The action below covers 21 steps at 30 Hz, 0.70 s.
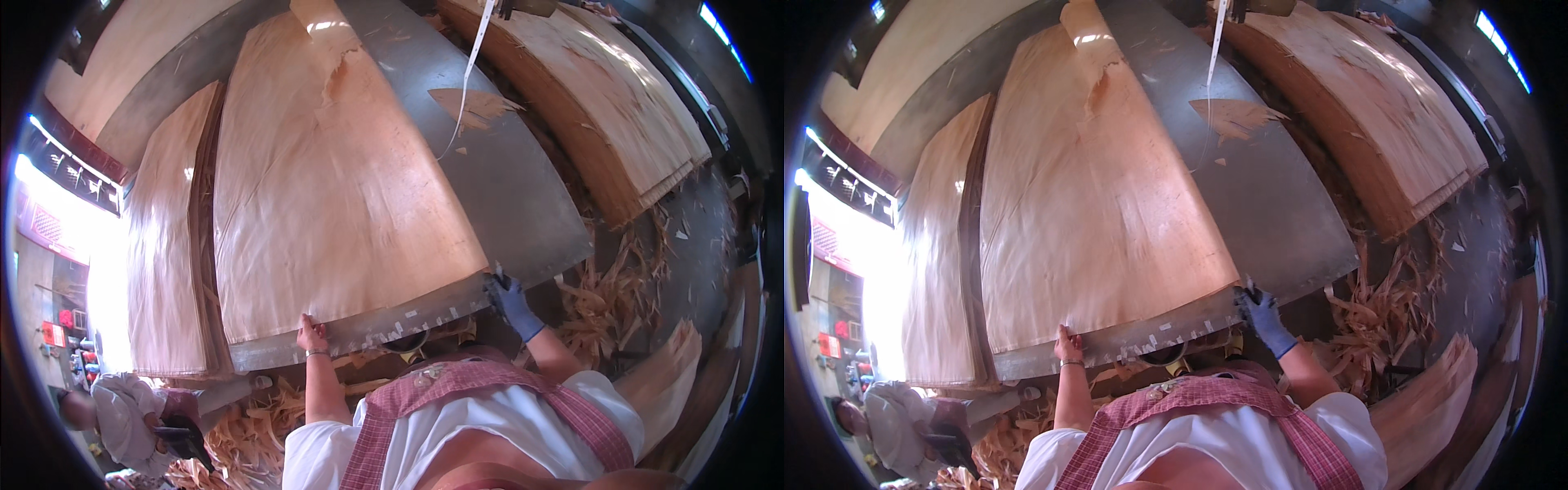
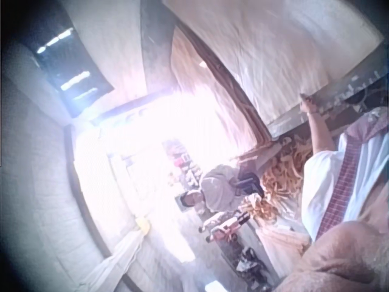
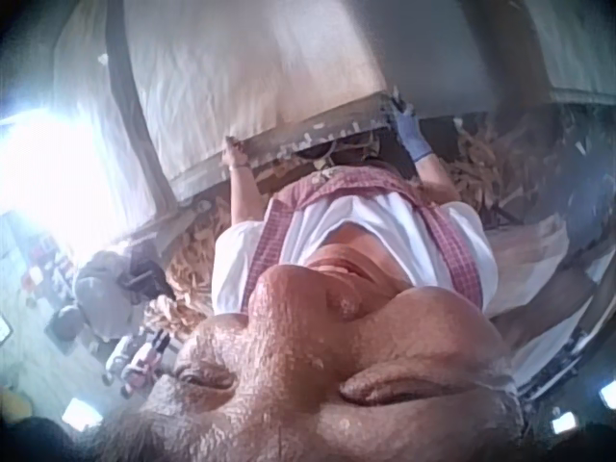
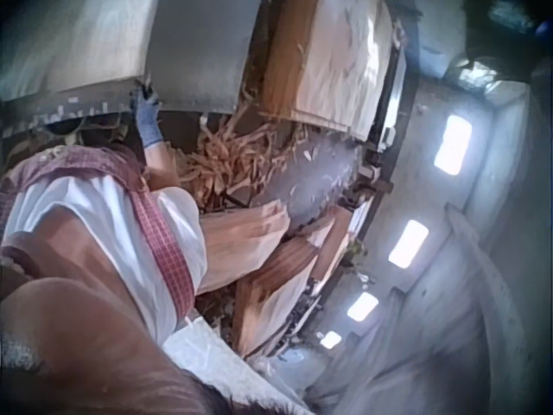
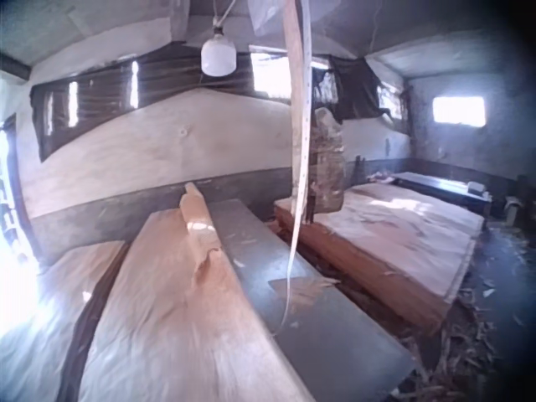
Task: The person prepares and repairs large wooden veneer sheets by hand, using a small blade to trim edges and applying adhesive tape to join or reinforce sections on a work table.
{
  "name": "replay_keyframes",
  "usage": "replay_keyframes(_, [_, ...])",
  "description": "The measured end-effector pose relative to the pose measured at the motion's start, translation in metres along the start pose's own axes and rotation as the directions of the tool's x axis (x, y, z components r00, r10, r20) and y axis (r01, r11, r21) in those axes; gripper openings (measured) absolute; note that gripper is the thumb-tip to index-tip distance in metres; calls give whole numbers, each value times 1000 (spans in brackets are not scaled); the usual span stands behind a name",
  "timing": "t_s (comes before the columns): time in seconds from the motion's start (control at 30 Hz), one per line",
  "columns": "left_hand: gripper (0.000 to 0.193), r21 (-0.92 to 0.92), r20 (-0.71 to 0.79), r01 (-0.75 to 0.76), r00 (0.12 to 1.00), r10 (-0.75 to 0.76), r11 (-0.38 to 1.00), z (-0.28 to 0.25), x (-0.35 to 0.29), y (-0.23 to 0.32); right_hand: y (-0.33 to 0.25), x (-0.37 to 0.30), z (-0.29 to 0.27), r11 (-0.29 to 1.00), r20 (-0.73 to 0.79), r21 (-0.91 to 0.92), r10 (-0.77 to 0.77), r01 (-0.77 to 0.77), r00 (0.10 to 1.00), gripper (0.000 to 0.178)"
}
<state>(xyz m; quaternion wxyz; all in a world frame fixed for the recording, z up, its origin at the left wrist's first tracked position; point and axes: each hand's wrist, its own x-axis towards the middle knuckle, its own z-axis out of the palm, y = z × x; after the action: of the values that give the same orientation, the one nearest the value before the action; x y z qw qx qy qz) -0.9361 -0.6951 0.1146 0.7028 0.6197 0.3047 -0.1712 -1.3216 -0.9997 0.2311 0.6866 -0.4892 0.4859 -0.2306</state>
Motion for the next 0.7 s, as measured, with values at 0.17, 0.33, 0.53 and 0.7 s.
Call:
replay_keyframes(0.17, [29, 28, -27, -20, 999, 21, 999, 5, -1, 1, 44, 26, -94, 909, -195, -372, -273, 187, 942, 29])
replay_keyframes(0.33, [30, 61, -60, -48, 997, 52, 997, 2, 2, 0, 62, 54, -162, 553, -226, -832, -397, 35, 889, 43])
replay_keyframes(0.53, [29, 89, -96, -82, 991, 91, 993, -3, 9, -2, 72, 73, -215, 478, -218, -876, -510, 64, 832, 39])
replay_keyframes(0.7, [29, 101, -87, -72, 993, 81, 992, 7, 5, -1, 67, 69, -259, 333, -193, -943, -505, -16, 841, 34])
